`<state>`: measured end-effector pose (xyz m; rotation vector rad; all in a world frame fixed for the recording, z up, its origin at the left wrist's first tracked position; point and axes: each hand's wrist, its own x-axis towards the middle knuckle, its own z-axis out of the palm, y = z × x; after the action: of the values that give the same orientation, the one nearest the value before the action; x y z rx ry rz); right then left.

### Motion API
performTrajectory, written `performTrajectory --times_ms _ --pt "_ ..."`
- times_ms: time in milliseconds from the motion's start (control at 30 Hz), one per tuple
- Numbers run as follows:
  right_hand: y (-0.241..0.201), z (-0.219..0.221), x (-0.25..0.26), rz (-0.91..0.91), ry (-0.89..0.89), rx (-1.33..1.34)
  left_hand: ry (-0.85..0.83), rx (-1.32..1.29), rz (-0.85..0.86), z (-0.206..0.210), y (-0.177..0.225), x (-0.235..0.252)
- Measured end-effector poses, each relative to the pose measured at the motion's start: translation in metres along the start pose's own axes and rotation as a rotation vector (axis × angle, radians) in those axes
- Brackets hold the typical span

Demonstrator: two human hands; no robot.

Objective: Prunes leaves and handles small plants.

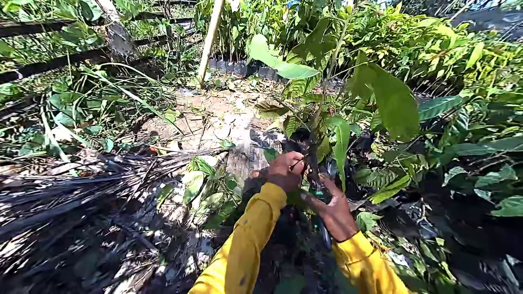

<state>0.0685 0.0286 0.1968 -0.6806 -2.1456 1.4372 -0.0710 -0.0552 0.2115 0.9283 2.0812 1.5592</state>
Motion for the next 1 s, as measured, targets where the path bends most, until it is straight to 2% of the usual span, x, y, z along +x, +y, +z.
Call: performTrajectory --times_ms 300,567,700,767,833,933,1000 --pt "0.012 0.001 -0.007 -0.02 0.115 0.052 -0.001 -0.049 -0.029 0.004 0.001 -0.001" --pt "0.005 -0.012 -0.001 -0.138 0.27 -0.341 0.136 0.094 0.04 0.022 0.006 -0.01" --pt "0.016 -0.012 0.001 -0.231 0.346 -0.309 0.125 0.173 0.033 0.028 0.014 -0.014" --pt "0.014 -0.013 0.001 -0.304 0.387 -0.412 0.129 0.208 0.032 0.031 0.016 -0.015" --pt "0.011 -0.016 0.003 -0.286 0.398 -0.459 0.175 0.197 0.069 0.035 0.013 -0.016" --pt "0.013 -0.019 -0.001 -0.251 0.405 -0.306 0.161 0.138 0.084 0.035 0.011 -0.017" --pt "0.006 -0.017 -0.013 -0.189 0.324 -0.071 0.134 0.126 0.078 0.035 0.01 -0.017"
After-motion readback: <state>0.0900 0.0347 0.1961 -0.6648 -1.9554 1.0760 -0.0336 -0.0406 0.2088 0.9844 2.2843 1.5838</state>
